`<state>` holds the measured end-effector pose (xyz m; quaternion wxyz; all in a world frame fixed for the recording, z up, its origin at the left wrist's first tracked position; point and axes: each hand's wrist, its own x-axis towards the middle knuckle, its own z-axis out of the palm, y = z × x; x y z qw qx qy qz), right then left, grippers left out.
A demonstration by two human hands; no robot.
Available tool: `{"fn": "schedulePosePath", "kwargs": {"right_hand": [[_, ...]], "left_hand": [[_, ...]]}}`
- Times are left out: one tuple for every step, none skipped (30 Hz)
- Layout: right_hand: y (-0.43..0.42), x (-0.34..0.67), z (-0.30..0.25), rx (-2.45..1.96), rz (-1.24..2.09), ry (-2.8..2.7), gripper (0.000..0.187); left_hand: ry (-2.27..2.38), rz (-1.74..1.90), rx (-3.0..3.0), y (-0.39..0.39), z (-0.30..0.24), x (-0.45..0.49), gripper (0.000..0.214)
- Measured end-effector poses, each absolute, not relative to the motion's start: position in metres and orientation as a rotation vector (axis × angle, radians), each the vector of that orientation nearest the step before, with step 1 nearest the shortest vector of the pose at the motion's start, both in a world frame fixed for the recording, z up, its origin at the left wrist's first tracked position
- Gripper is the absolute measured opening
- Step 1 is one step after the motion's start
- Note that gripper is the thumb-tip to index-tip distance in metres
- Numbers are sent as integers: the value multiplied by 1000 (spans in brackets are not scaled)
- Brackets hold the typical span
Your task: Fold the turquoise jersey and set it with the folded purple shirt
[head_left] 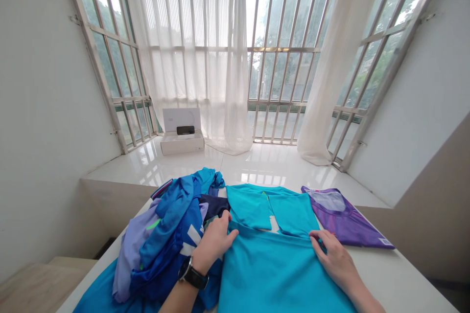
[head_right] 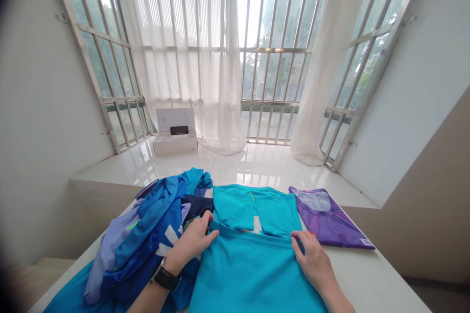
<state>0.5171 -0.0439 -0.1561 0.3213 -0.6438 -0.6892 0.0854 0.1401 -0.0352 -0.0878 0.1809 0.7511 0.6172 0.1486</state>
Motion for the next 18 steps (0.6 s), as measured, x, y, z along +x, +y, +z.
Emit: {"fn": "schedulePosePath", "kwargs": {"right_hand": [[-44,517,-156,-1691,229,-1808,32],[-44,517,-156,-1691,236,-1807,33],[-44,517,-155,-1692,244,-1806,33],[-44,517,-155,-1694,254,-1806,33],[-44,517,-155,-1696,262,-1805,34],[-44,517,-155,-1697,269,-1804,34],[-44,517,-155,-1697,273,-1805,34],[-44,517,-154,-1696,275,-1804,34],[-44,517,-154,-1694,275,-1804,33],[-45,517,-154,-1691,273,-1803,33],[-45,517,-154,-1688,271,-1801,33],[-45,517,-153,-1686,267,-1799,33],[-45,517,-153,-1685,264,-1796,33],[-45,517,-153,-1684,264,-1794,33],[-45,517,-154,-1682,265,-1793,33],[-45,517,-154,-1679,268,-1791,33],[-45,518,-154,-1675,271,-1790,33],[-44,518,-155,-1671,273,-1788,33]], "left_hand": [[1731,405,2126,-36,-88,140,28],[1721,390,2130,-36,-88,140,30],[1710,383,2131,-37,-87,140,32],[1701,388,2130,-38,-87,140,32],[1693,408,2126,-38,-87,140,31],[1686,438,2119,-37,-87,140,28],[1677,472,2112,-37,-88,140,26],[1664,506,2103,-36,-88,140,23],[1648,536,2092,-34,-90,140,21],[1627,561,2080,-33,-91,140,21],[1605,581,2067,-32,-91,140,21],[1587,595,2054,-31,-92,140,21],[1573,604,2042,-31,-92,140,21],[1563,605,2033,-31,-92,140,22],[1555,596,2028,-32,-92,140,22],[1550,583,2024,-32,-92,140,23],[1546,569,2023,-33,-91,140,23],[1545,555,2024,-34,-91,140,24]]}}
